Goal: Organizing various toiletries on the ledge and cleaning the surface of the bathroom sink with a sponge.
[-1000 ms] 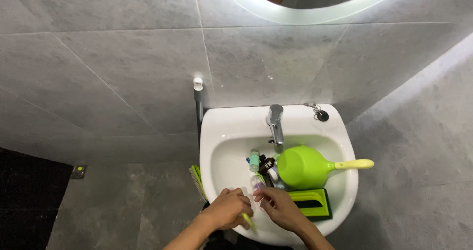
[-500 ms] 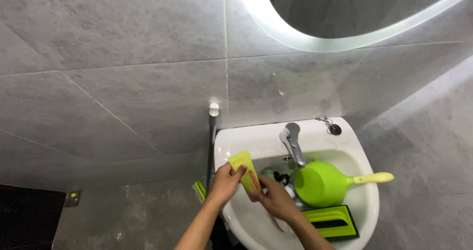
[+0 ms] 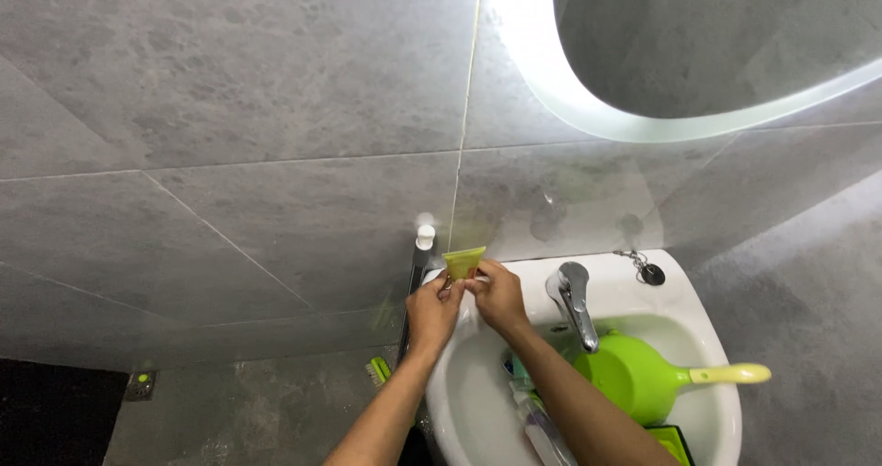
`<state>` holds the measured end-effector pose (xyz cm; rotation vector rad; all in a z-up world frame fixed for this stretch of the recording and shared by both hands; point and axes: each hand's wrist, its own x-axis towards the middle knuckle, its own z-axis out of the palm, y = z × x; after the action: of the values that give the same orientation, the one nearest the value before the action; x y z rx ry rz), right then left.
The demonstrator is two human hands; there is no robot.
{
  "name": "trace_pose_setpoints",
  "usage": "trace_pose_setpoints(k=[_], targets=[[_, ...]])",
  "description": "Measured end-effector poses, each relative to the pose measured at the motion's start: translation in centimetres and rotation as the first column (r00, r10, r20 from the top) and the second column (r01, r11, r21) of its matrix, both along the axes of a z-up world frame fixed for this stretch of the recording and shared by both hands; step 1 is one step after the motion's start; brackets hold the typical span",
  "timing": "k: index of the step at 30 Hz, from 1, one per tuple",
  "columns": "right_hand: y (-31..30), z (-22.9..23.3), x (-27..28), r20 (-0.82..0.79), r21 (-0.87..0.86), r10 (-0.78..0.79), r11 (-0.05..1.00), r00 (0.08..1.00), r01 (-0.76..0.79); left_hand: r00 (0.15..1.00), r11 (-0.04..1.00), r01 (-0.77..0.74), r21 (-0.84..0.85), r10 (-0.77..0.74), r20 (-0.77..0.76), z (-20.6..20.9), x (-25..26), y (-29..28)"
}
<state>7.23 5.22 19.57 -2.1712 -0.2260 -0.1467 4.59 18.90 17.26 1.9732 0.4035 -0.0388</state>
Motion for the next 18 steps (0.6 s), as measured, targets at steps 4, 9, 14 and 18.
trace_pose_setpoints(k=[4, 9, 14, 18], targets=[[0.4, -1.0, 0.7, -0.025, -0.033, -0.021, 0.999, 0.999, 0.02, 0.996, 0.997, -0.081, -0.004, 0.081, -0.04, 2.7, 0.3, -0.4], [1.8, -1.0, 0.0, -0.087, 0.044, -0.194, 0.979, 0.977, 0.198, 0.986, 0.986, -0.164, -0.04, 0.163, -0.034, 2.9, 0.4, -1.3], [2.0, -1.4, 0.2, -0.132, 0.159, -0.268, 0.945, 0.954, 0.287, 0.982, 0.979, -0.19, -0.068, 0.189, -0.03, 3.4, 0.3, -1.9], [1.5, -1.7, 0.3, -0.093, 0.115, -0.252, 0.958, 0.963, 0.262, 0.978, 0.976, -0.209, -0.056, 0.209, -0.015, 2.4, 0.7, -2.0]])
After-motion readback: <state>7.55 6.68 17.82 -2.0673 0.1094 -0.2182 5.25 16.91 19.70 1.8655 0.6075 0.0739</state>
